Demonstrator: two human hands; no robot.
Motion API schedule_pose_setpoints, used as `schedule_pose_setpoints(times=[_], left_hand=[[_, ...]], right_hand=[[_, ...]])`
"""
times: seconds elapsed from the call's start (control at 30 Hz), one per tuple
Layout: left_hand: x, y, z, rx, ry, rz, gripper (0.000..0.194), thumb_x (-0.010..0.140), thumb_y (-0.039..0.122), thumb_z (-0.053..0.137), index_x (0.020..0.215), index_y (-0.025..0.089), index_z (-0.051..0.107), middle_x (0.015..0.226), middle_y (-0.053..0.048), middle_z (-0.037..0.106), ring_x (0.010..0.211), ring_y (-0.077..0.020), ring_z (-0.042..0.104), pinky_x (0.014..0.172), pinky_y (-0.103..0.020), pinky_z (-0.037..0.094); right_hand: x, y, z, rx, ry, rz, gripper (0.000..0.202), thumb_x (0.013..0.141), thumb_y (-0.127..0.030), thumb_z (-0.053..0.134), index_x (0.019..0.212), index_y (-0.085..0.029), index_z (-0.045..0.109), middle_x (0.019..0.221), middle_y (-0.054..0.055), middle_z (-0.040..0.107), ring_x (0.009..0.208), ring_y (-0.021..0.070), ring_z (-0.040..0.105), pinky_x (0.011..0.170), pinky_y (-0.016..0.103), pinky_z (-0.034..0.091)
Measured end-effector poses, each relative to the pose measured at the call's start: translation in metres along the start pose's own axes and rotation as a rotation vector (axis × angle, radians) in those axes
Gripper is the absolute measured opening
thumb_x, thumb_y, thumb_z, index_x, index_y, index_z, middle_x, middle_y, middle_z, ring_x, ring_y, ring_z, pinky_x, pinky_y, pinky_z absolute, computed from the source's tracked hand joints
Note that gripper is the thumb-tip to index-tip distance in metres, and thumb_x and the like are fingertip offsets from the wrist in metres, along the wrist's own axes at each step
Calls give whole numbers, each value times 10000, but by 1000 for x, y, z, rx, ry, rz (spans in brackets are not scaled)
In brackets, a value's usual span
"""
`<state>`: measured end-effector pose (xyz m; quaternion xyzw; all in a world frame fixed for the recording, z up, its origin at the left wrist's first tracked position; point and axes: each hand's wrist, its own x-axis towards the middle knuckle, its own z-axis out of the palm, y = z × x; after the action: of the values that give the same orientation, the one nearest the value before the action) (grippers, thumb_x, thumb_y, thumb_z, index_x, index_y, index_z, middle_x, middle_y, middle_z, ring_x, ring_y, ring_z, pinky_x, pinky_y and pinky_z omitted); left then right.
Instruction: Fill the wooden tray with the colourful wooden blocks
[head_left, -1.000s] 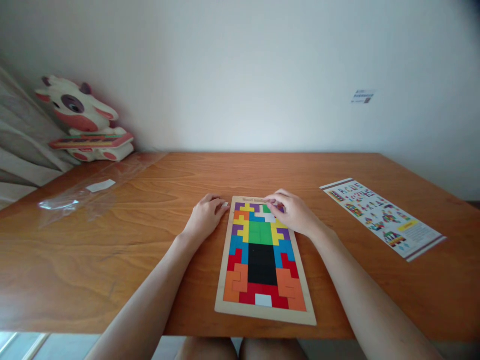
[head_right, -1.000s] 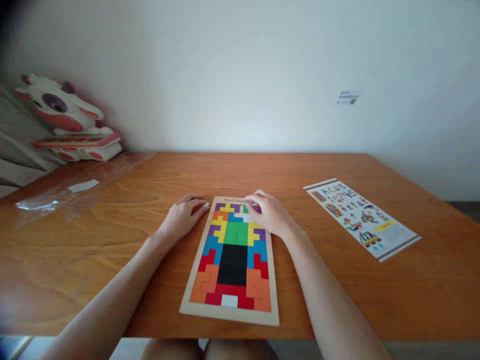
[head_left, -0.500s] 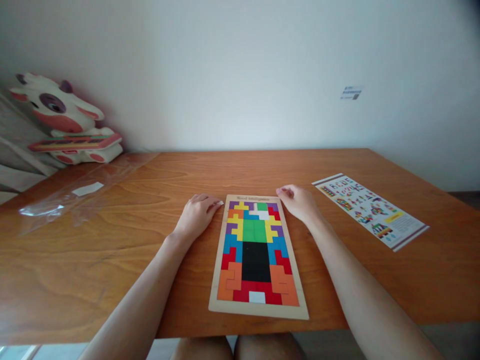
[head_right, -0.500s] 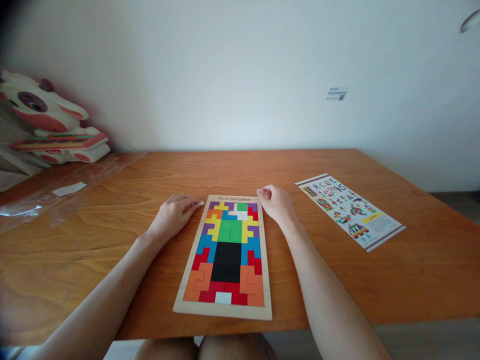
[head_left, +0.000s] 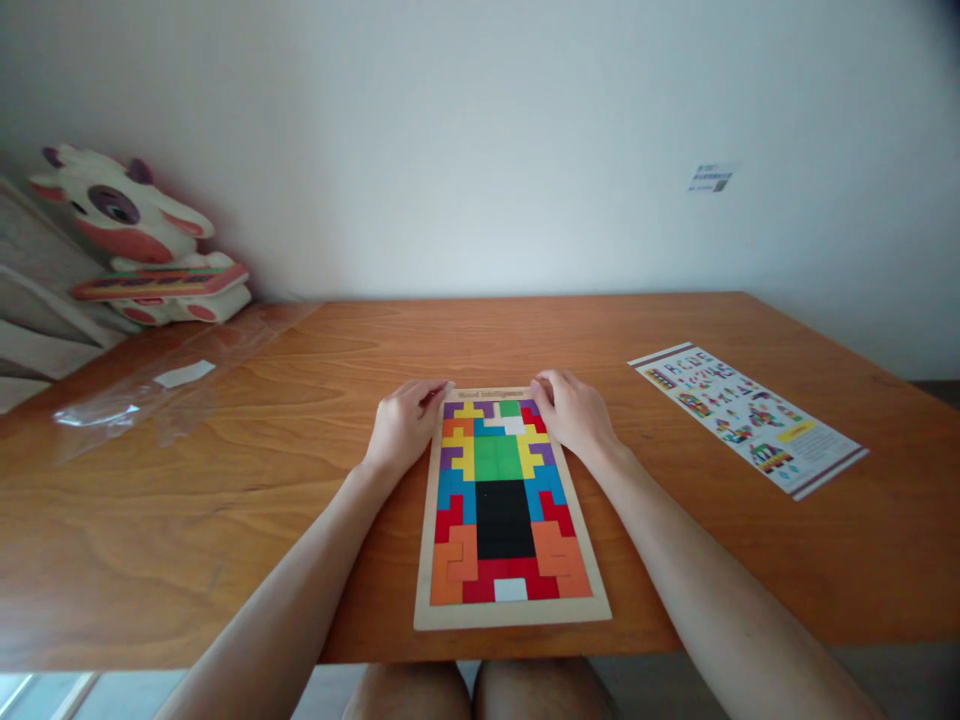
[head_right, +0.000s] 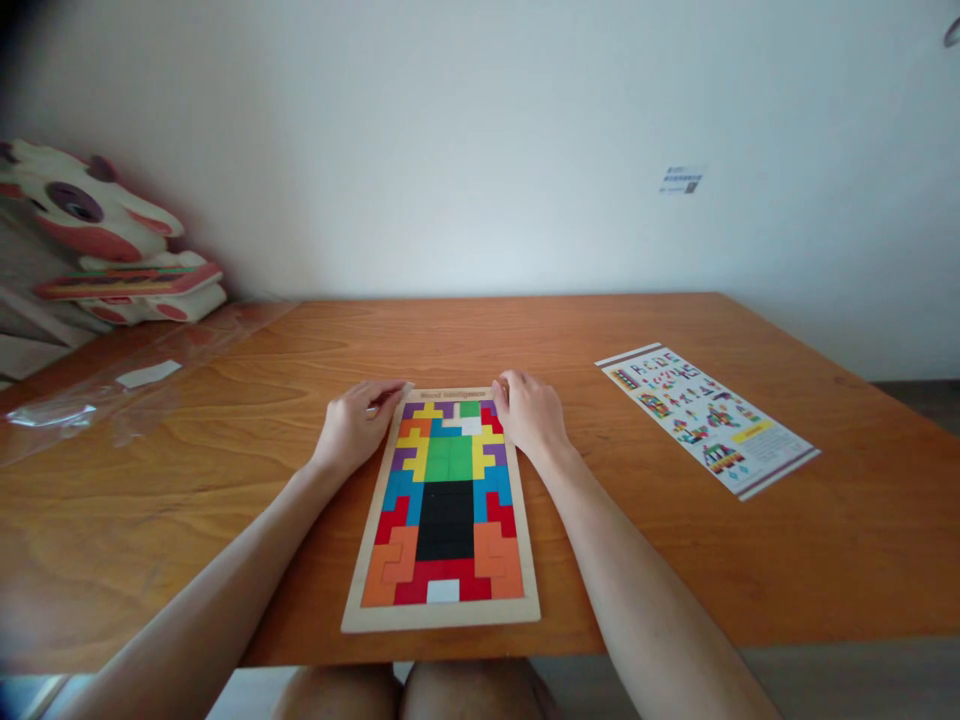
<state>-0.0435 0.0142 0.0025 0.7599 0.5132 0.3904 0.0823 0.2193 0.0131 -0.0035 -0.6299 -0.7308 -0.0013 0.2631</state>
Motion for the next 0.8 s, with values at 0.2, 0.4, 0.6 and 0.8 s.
schedule_pose_setpoints(times=[0.2, 0.4, 0.6, 0.8], left_hand=[[-7, 26, 7, -238, -51, 108, 197, 935, 302, 599, 1037, 202, 735, 1005, -47, 767, 885, -168, 724, 814, -271, 595], [-10, 32, 8, -313, -121, 186, 187, 932, 289, 613, 1053, 200, 725, 1039, -48, 764, 919, -170, 724, 849, -285, 590], [-2, 22, -11, 171, -106, 208, 224, 960, 309, 541, 989, 200, 734, 988, -67, 739, 914, -197, 684, 839, -307, 555], [3, 11, -49, 678, -91, -123, 343, 961, 387, 474, 977, 177, 745, 1010, -110, 700, 956, -293, 662, 755, -377, 544]], right_hand=[[-4, -15, -3, 547, -47, -279, 217, 953, -346, 590, 1101, -218, 682, 993, 62, 732, 829, 178, 685, 758, 321, 547], [-8, -34, -7, 699, -42, -353, 125, 920, -325, 657, 961, -234, 733, 969, 44, 761, 899, 182, 710, 828, 335, 551], [-5, -19, -3, 611, 33, -281, 91, 914, -288, 652, 946, -233, 717, 890, 27, 764, 771, 163, 705, 713, 308, 564], [-4, -13, -3, 511, -34, -359, 72, 909, -259, 635, 893, -224, 696, 922, 49, 741, 834, 182, 697, 772, 352, 563]])
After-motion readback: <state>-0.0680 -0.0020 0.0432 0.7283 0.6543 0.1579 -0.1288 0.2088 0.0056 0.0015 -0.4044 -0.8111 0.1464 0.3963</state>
